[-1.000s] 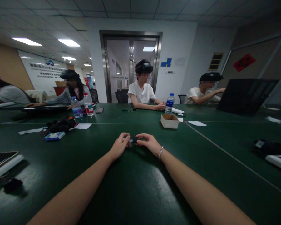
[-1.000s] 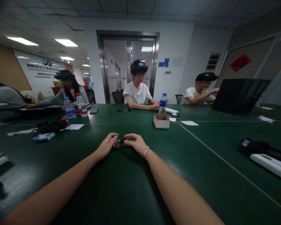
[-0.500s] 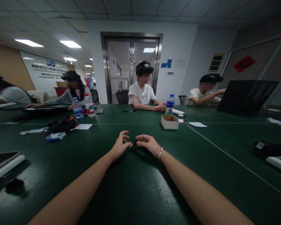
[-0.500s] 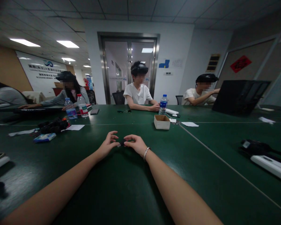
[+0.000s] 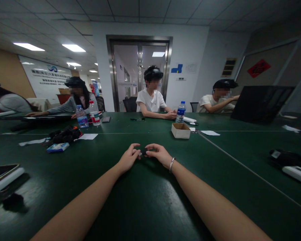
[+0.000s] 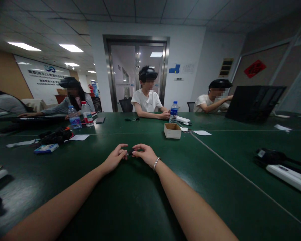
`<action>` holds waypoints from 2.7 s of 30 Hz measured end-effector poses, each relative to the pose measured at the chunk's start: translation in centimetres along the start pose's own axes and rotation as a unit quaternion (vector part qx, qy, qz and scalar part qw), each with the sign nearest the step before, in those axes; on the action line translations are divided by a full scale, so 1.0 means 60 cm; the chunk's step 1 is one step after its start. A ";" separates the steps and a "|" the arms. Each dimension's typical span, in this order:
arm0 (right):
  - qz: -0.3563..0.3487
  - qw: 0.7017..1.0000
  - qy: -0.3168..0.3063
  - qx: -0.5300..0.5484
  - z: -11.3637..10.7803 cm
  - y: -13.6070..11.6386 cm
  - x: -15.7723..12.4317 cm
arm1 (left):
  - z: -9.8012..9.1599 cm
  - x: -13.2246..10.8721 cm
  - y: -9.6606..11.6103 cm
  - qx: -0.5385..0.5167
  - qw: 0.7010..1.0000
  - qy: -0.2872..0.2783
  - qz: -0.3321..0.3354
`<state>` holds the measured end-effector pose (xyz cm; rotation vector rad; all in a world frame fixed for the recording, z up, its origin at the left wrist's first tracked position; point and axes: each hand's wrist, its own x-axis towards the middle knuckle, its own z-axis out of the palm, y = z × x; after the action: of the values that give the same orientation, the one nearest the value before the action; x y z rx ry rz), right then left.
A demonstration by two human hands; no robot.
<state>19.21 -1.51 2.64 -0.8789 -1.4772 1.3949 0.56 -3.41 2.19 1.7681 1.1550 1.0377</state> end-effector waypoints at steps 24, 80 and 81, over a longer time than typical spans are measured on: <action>0.002 1.000 0.004 0.001 -0.001 -0.001 -0.001 | 0.004 0.006 -0.004 -0.070 0.997 0.008 -0.009; 0.005 1.000 -0.011 -0.010 0.000 0.004 0.004 | 0.001 -0.001 0.003 -0.003 1.000 0.005 0.027; 0.005 1.000 -0.010 -0.008 0.001 0.004 0.004 | 0.001 -0.001 0.002 0.005 0.999 0.009 0.034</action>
<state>19.08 -1.28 2.41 -0.8854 -1.5020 1.4043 0.61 -3.47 2.25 1.8193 1.1201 1.0919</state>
